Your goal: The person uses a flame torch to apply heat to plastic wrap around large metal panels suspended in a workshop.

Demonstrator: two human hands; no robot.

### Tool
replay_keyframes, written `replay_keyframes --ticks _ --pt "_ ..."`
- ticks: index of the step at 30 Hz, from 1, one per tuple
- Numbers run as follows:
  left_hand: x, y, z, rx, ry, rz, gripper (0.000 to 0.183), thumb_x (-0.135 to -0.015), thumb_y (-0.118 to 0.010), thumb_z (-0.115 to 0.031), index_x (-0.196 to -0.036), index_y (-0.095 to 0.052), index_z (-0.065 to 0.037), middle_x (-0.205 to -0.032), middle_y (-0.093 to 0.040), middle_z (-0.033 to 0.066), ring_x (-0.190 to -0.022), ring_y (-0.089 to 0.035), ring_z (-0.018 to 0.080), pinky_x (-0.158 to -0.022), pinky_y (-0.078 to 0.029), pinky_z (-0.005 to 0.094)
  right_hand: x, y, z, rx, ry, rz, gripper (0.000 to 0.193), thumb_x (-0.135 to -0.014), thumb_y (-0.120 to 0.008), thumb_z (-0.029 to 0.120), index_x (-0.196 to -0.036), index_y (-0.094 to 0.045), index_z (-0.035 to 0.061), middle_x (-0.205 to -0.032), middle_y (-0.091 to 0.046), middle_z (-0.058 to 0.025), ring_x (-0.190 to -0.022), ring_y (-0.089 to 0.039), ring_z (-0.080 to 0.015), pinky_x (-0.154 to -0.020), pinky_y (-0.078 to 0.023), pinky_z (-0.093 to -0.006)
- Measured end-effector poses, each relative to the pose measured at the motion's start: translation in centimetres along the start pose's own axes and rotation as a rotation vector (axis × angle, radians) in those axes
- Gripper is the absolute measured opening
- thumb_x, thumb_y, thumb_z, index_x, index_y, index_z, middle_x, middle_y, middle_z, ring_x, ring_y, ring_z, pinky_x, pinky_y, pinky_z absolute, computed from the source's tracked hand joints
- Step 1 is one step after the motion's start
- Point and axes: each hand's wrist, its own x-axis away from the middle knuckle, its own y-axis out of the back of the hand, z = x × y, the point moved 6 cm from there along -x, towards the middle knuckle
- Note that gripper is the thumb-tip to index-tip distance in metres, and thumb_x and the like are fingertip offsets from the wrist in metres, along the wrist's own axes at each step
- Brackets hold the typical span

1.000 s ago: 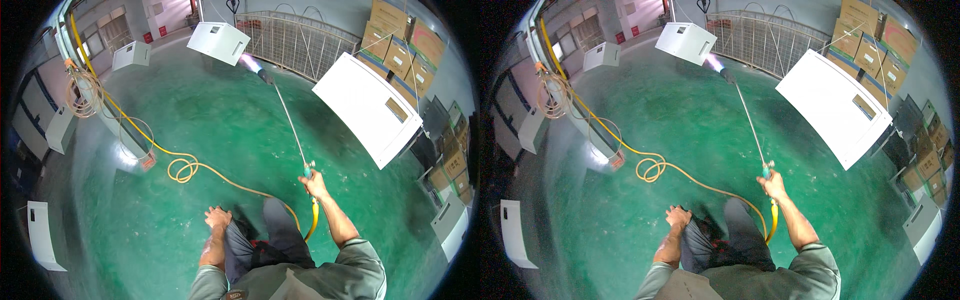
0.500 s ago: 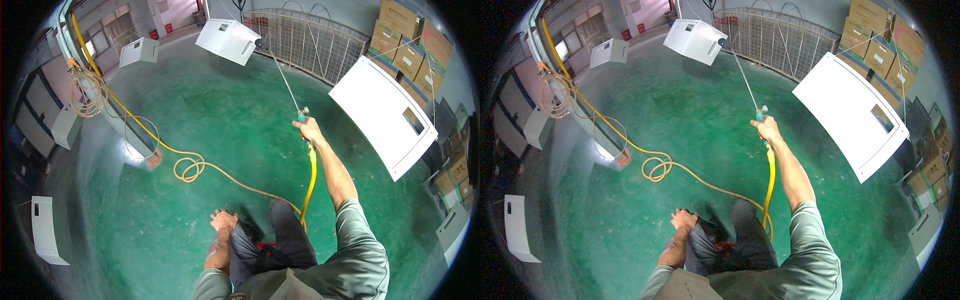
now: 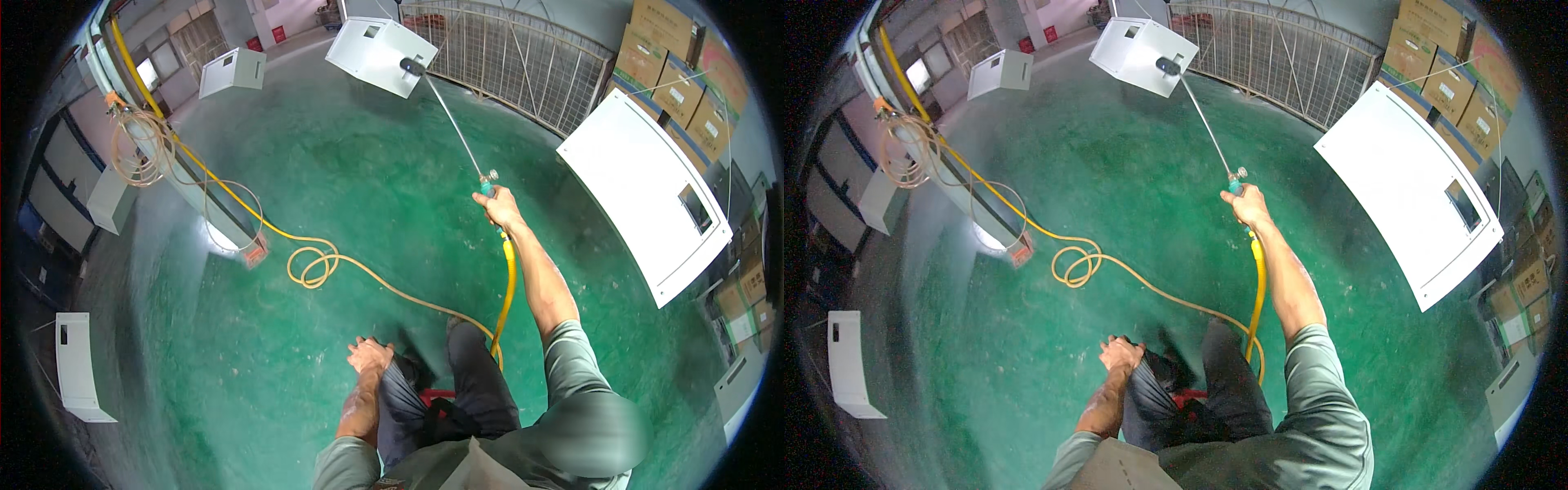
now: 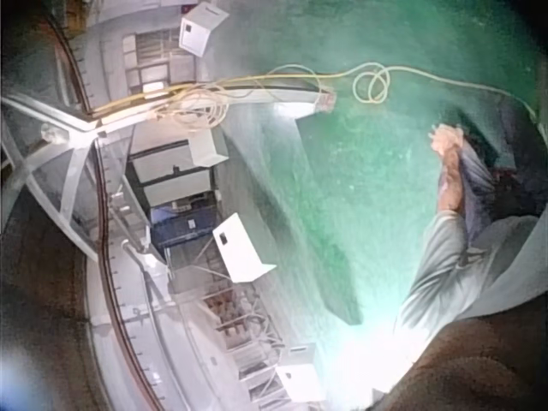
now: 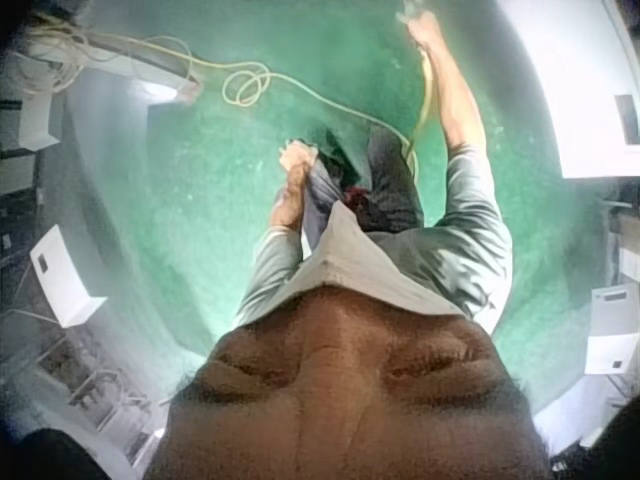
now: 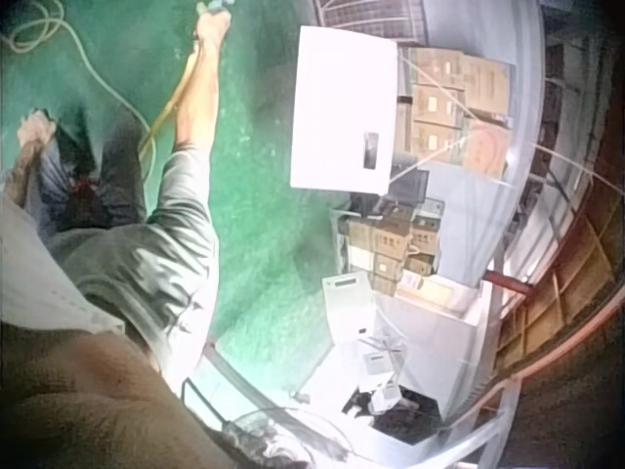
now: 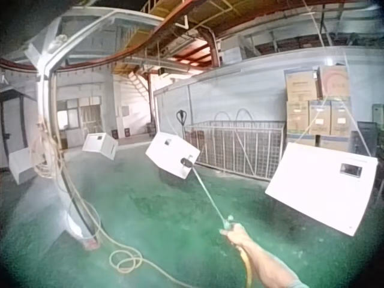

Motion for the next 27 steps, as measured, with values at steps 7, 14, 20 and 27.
replay_keyframes --ticks 7,14,20,27 --pt "-0.3 -0.3 -0.3 -0.024 0.013 0.025 0.067 -0.084 -0.066 -0.058 -0.132 -0.066 -0.011 -0.150 -0.050 0.0140 -0.144 -0.037 0.0433 -0.110 -0.041 0.0562 -0.1 -0.9 0.2 -0.020 -0.010 0.050 0.034 -0.090 -0.075 0.028 -0.098 -0.057 0.0005 -0.063 -0.058 -0.0062 -0.047 -0.056 -0.0160 -0.045 -0.044 -0.0346" --pt "-0.7 -0.5 0.1 -0.013 0.010 -0.015 0.063 -0.082 -0.067 -0.057 -0.125 -0.071 -0.011 -0.144 -0.053 0.0139 -0.140 -0.040 0.0413 -0.106 -0.042 0.0571 0.9 -1.8 -3.2 -0.094 -0.049 0.149 0.027 -0.089 -0.076 0.022 -0.086 -0.057 0.0021 -0.059 -0.055 -0.0047 -0.044 -0.052 -0.0146 -0.042 -0.039 -0.0331" --pt "-0.6 -0.5 0.3 -0.012 0.006 -0.018 0.062 -0.082 -0.067 -0.056 -0.125 -0.071 -0.011 -0.145 -0.052 0.0138 -0.140 -0.040 0.0414 -0.106 -0.041 0.0580 -0.3 -0.6 -2.9 -0.076 -0.038 0.017 0.027 -0.087 -0.077 0.018 -0.091 -0.057 0.0011 -0.063 -0.058 -0.0056 -0.046 -0.055 -0.0151 -0.043 -0.043 -0.0334" --pt "-0.5 -0.2 0.3 0.000 0.016 -0.010 0.062 -0.083 -0.067 -0.056 -0.127 -0.070 -0.012 -0.148 -0.051 0.0144 -0.142 -0.038 0.0424 -0.107 -0.041 0.0596 -0.3 -0.1 -4.3 -0.130 -0.078 0.069 0.022 -0.085 -0.075 0.011 -0.094 -0.057 0.0020 -0.064 -0.057 -0.0058 -0.047 -0.055 -0.0151 -0.042 -0.043 -0.0324"
